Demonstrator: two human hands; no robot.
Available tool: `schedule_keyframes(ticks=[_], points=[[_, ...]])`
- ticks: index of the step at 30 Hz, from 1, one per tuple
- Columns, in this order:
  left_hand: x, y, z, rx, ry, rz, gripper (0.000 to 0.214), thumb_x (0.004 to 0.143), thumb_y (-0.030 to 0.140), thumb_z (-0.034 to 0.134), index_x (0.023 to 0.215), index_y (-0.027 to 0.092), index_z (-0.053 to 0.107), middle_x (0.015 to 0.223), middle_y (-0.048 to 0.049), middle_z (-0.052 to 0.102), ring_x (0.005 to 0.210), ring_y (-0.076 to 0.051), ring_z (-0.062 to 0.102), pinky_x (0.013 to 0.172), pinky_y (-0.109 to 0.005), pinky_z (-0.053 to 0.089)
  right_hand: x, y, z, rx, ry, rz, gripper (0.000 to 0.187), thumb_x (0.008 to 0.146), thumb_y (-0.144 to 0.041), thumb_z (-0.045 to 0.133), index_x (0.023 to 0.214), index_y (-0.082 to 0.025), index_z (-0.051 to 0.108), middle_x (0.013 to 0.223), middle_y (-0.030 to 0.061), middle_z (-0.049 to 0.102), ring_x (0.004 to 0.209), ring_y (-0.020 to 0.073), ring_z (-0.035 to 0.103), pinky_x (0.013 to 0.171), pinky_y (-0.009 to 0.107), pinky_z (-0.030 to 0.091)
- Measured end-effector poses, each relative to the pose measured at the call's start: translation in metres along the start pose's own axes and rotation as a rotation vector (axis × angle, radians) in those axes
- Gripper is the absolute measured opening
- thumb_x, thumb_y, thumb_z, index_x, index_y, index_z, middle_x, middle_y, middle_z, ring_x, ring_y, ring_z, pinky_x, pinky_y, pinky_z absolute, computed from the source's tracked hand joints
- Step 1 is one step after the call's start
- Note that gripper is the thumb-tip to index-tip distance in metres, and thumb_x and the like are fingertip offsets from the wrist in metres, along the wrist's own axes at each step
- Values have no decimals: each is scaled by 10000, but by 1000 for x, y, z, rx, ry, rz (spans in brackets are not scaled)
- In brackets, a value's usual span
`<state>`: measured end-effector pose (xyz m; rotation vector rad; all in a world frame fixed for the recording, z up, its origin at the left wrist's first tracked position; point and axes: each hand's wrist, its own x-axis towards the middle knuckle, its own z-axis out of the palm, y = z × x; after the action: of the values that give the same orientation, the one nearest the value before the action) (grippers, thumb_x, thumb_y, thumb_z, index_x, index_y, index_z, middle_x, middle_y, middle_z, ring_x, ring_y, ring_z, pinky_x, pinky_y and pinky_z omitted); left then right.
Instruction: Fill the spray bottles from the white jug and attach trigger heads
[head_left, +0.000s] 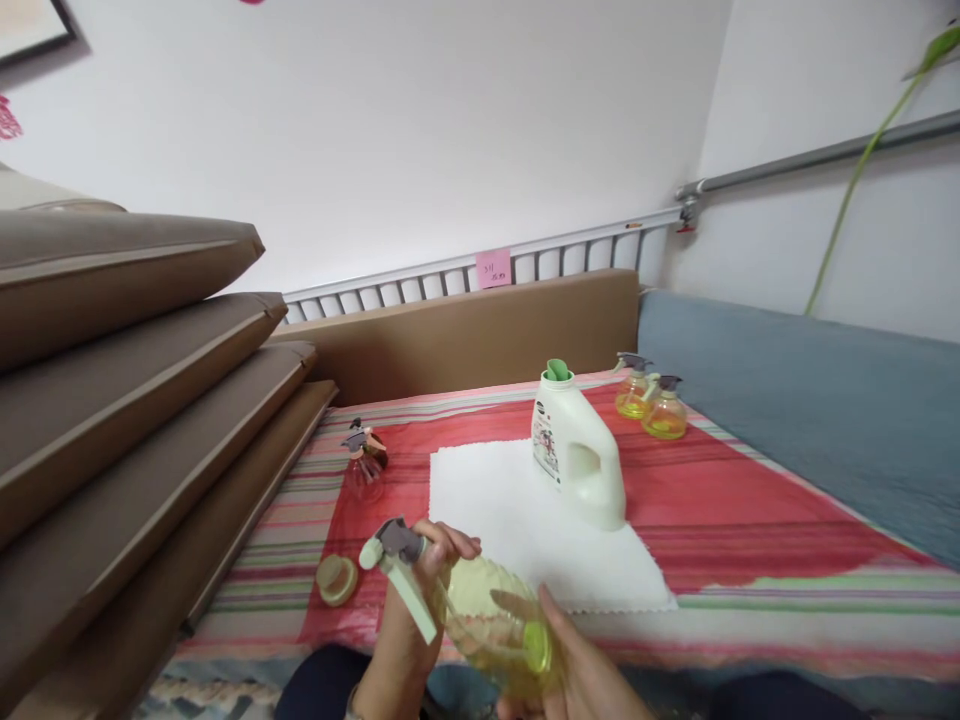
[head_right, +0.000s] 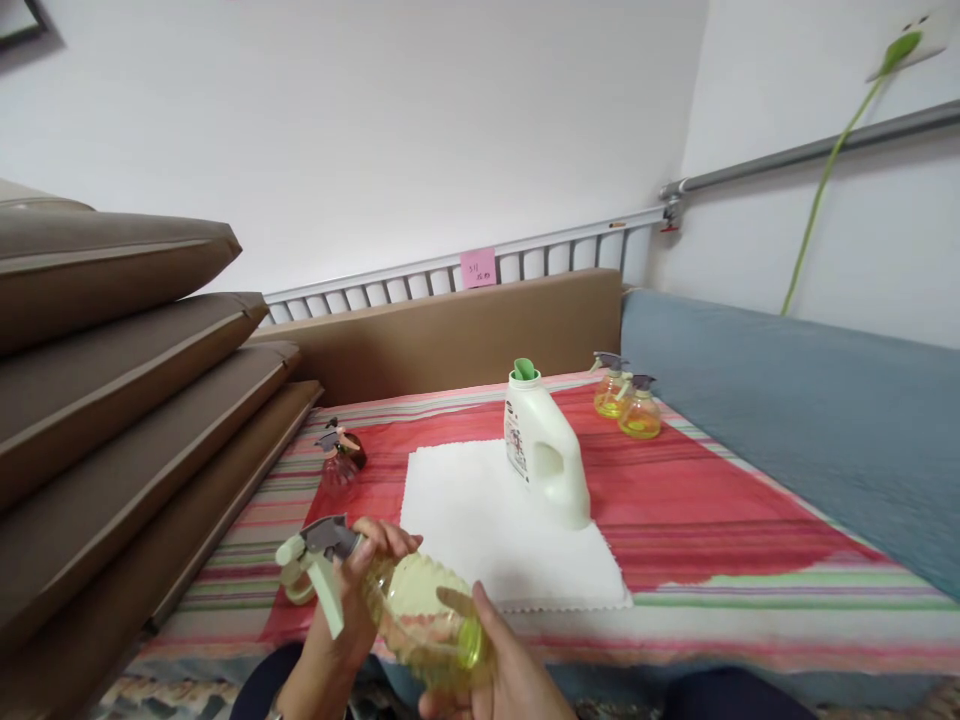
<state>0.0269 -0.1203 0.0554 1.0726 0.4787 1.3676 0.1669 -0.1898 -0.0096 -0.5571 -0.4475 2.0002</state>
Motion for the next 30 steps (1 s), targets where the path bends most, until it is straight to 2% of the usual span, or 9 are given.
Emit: schedule_keyframes(ticks=[4, 8, 10, 13, 17, 21, 25, 27, 30], points=[[1, 0, -2, -24, 65, 8, 240, 679, 366, 698, 638, 188, 544, 646, -5, 596, 738, -200, 611, 813, -380, 489, 2, 2, -3, -25, 38, -344, 691, 567, -404, 827, 1175, -343, 503, 1207, 53, 599, 987, 250, 621, 702, 316, 504], [1, -2, -1, 13, 48, -9, 232, 679, 362, 686, 640, 188, 537, 656, -15, 604, 735, -205, 609, 820, -397, 488, 0, 2, -6, 36, -46, -10, 635, 717, -668, 580, 1192, -250, 523, 1103, 138, 648, 769, 201, 664, 528, 241, 467], [1, -3, 1, 23, 65, 4, 241, 674, 376, 677, 625, 191, 531, 640, -10, 596, 707, -200, 602, 804, -400, 496, 0, 1, -8, 10, -23, -89, 623, 704, -565, 673, 1225, -281, 480, 1109, 119, 649, 731, 182, 667, 516, 217, 443], [3, -3, 3, 23, 112, 42, 256, 649, 387, 685, 589, 195, 527, 605, -3, 580, 680, -200, 597, 767, -387, 505, -1, 0, -7, -28, 49, -291, 799, 570, -368, 826, 1255, -381, 415, 1291, 64, 542, 1001, 265, 618, 644, 287, 484], [4, -2, 4, 32, 84, 31, 245, 650, 373, 682, 571, 192, 536, 597, -9, 587, 666, -204, 599, 758, -384, 501, -2, -1, -4, -30, -51, -106, 637, 737, -593, 613, 1263, -274, 447, 1167, 140, 618, 842, 230, 659, 547, 263, 467], [3, -2, 3, -4, 77, 23, 209, 678, 350, 658, 602, 193, 544, 624, -1, 591, 684, -192, 594, 784, -378, 493, 0, -1, -5, -37, 30, -349, 765, 582, -333, 823, 1240, -363, 434, 1266, 67, 551, 999, 264, 617, 639, 277, 476], [3, -2, 1, 2, 28, 26, 200, 696, 341, 651, 616, 192, 545, 644, -10, 600, 693, -194, 594, 800, -385, 483, 3, -2, -6, 30, -40, -148, 627, 747, -530, 642, 1279, -280, 423, 1221, 148, 578, 941, 268, 637, 550, 274, 476], [3, -2, 1, 4, 43, 39, 209, 691, 350, 649, 607, 192, 542, 631, -12, 595, 685, -198, 593, 776, -383, 487, 4, -2, -6, 10, -40, -219, 610, 701, -468, 716, 1225, -266, 479, 1185, 133, 603, 936, 264, 640, 552, 261, 476], [4, -2, 0, -13, 97, 32, 218, 692, 366, 635, 606, 195, 532, 621, 1, 585, 668, -185, 582, 766, -374, 490, 4, -2, -8, 43, 31, -343, 713, 575, -346, 835, 1198, -369, 487, 1269, 39, 560, 1069, 290, 587, 739, 346, 499]])
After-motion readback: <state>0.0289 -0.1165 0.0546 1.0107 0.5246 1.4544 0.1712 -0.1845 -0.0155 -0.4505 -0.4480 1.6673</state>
